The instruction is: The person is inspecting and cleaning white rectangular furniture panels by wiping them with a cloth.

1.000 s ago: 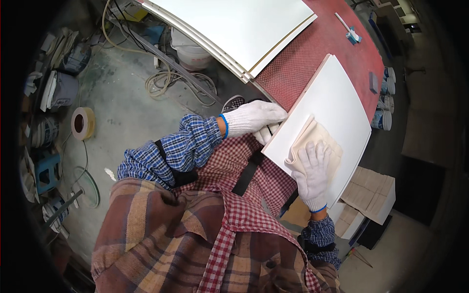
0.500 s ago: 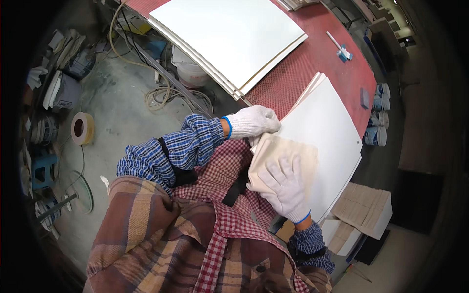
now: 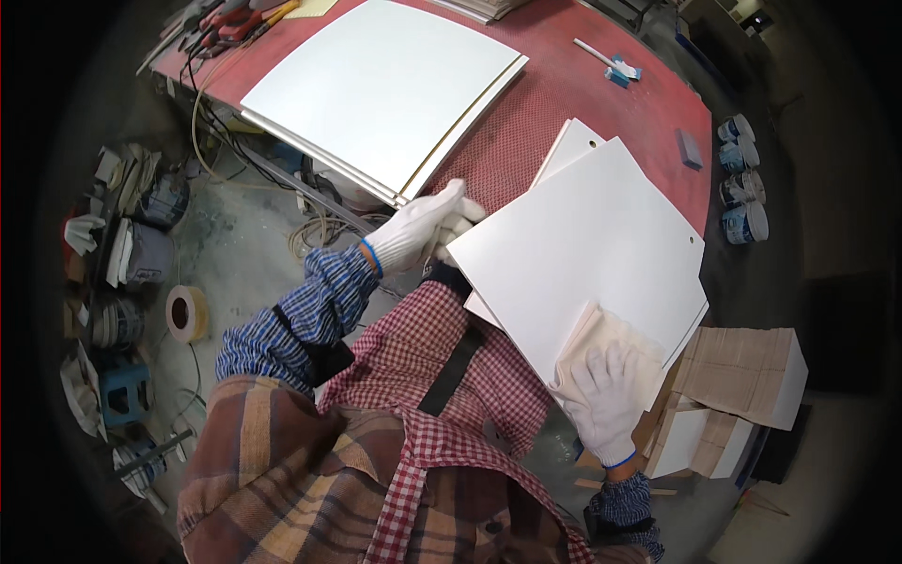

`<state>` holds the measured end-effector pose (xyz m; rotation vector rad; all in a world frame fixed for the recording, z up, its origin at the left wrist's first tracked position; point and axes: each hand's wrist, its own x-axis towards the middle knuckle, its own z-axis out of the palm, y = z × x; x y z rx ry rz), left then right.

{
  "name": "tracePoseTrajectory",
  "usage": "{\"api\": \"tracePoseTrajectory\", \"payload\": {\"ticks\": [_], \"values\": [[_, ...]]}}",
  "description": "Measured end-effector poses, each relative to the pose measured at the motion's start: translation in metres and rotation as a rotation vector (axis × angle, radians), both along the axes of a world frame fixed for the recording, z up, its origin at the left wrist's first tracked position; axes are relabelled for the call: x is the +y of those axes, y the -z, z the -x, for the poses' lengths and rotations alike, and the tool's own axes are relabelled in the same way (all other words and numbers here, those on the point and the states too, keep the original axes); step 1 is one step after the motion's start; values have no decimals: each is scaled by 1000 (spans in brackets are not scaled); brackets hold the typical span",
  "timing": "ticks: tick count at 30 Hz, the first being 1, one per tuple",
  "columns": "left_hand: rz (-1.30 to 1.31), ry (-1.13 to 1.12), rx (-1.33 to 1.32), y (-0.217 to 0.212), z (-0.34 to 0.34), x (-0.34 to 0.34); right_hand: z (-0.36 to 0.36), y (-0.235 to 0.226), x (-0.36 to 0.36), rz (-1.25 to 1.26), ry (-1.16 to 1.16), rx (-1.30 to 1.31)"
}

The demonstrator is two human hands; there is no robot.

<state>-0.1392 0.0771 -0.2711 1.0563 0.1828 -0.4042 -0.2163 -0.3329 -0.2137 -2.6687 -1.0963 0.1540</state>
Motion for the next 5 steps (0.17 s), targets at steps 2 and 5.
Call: {"api": "tracePoseTrajectory", "payload": {"ticks": [2,5], "values": [[74,34,3,0,18,4,2,-2,4,-21,34,2],[-239,95,-16,-7,42,-12,3,-2,5,-2,17,-36]]}}
